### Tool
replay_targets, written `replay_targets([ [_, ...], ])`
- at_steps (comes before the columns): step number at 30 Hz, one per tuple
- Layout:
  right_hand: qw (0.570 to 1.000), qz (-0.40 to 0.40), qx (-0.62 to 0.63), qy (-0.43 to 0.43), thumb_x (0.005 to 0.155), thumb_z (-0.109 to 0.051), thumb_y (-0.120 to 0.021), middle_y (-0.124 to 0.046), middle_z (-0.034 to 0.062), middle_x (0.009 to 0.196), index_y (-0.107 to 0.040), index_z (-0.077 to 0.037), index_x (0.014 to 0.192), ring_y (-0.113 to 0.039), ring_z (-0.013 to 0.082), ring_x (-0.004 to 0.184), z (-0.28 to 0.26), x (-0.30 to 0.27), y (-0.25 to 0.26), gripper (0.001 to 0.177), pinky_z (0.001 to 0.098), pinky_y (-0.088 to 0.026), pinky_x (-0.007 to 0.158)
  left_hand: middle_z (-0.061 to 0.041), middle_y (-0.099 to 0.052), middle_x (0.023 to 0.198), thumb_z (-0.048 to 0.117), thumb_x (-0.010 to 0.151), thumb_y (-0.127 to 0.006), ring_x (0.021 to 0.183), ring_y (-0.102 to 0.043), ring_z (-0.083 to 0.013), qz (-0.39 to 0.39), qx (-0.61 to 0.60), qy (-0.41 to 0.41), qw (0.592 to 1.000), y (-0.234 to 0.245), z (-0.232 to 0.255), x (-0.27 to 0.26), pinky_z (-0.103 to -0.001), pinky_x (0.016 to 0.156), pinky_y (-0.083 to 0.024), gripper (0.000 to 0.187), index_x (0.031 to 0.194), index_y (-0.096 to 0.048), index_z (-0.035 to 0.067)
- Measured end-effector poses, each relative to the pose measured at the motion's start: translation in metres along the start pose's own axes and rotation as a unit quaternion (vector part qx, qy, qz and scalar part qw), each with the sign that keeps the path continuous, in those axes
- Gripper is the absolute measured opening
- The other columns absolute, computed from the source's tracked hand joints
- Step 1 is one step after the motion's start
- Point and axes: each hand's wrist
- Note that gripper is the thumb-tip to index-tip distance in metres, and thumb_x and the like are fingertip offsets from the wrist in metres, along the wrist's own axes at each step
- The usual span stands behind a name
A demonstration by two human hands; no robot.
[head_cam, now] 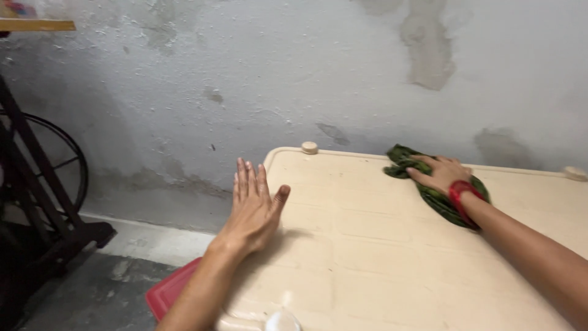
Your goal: The person wipes the top of a beige plastic storage unit with a white cloth, then dips a green cloth into a bucket of water and continues wiping the same surface. The person's bare feet are visible on the unit during the task.
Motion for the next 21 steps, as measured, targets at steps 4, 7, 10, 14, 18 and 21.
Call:
replay_targets([
  [4,0.986,0.060,0.064,0.144,0.080,-0.080,-0.052,-0.056,0.0085,0.148,-0.059,-0.049,0.138,-0.048,0.0404,0.134,-0.124,0.035,-0.018,0.066,0.0584,-0.042,0.110,-0.028,0.022,0.164,0.077,0.089,-0.002,0.151,0.031,-0.0333,0.009,0.021,0.007,1.000,0.001,0.001,-0.003,-0.047,0.122,0.015,0.106,0.156,0.008,-0.005],
  [7,0.988,0.044,0.053,0.136,0.080,-0.076,-0.054,-0.058,0.0069,0.143,-0.062,-0.036,0.137,-0.046,0.0366,0.136,-0.230,0.025,-0.014,0.070,0.0606,-0.039,0.107,-0.030,0.015,0.164,0.076,0.092,-0.006,0.153,0.027,-0.0349,0.029,0.016,-0.002,0.999,-0.005,-0.001,-0.005,-0.046,0.123,0.013,0.105,0.157,0.001,-0.007],
  [10,0.986,0.058,0.060,0.148,0.079,-0.075,-0.057,-0.057,0.0094,0.142,-0.062,-0.025,0.138,-0.044,0.0354,0.135,-0.276,0.001,0.003,0.077,0.0600,-0.037,0.107,-0.032,0.011,0.165,0.076,0.094,-0.009,0.154,0.025,-0.0365,0.050,0.003,0.002,0.999,-0.007,-0.009,-0.001,-0.048,0.124,0.011,0.105,0.157,-0.002,-0.009],
  [14,0.943,0.131,0.109,0.285,0.080,-0.081,-0.060,-0.055,0.0133,0.143,-0.064,-0.018,0.134,-0.041,0.0386,0.135,-0.297,-0.057,0.025,0.083,0.0547,-0.040,0.103,-0.033,0.009,0.165,0.077,0.093,-0.010,0.154,0.023,-0.0364,0.079,-0.020,0.007,0.997,-0.015,-0.014,0.005,-0.049,0.123,0.010,0.107,0.157,-0.005,-0.008],
  [18,0.884,0.034,0.202,0.419,0.075,-0.052,-0.066,-0.059,0.0076,0.142,-0.067,-0.018,0.131,-0.050,0.0315,0.129,-0.292,-0.155,0.072,0.065,0.0505,-0.045,0.100,-0.032,0.008,0.165,0.078,0.092,-0.010,0.154,0.023,-0.0358,0.093,-0.019,-0.021,0.995,-0.013,-0.015,-0.001,-0.049,0.123,0.010,0.108,0.158,-0.006,-0.008],
  [21,0.843,0.014,0.236,0.484,0.090,-0.052,-0.067,-0.058,0.0072,0.145,-0.068,-0.021,0.127,-0.049,0.0307,0.134,-0.238,-0.213,0.108,0.049,0.0530,-0.044,0.105,-0.031,0.006,0.166,0.080,0.091,-0.011,0.155,0.022,-0.0348,0.087,-0.024,-0.048,0.995,-0.010,-0.011,-0.006,-0.049,0.124,0.009,0.110,0.158,-0.008,-0.007],
])
Point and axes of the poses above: each hand's wrist, its own x-axis towards the middle knuckle, its own y-axis out of the back of the hand, z = x × y
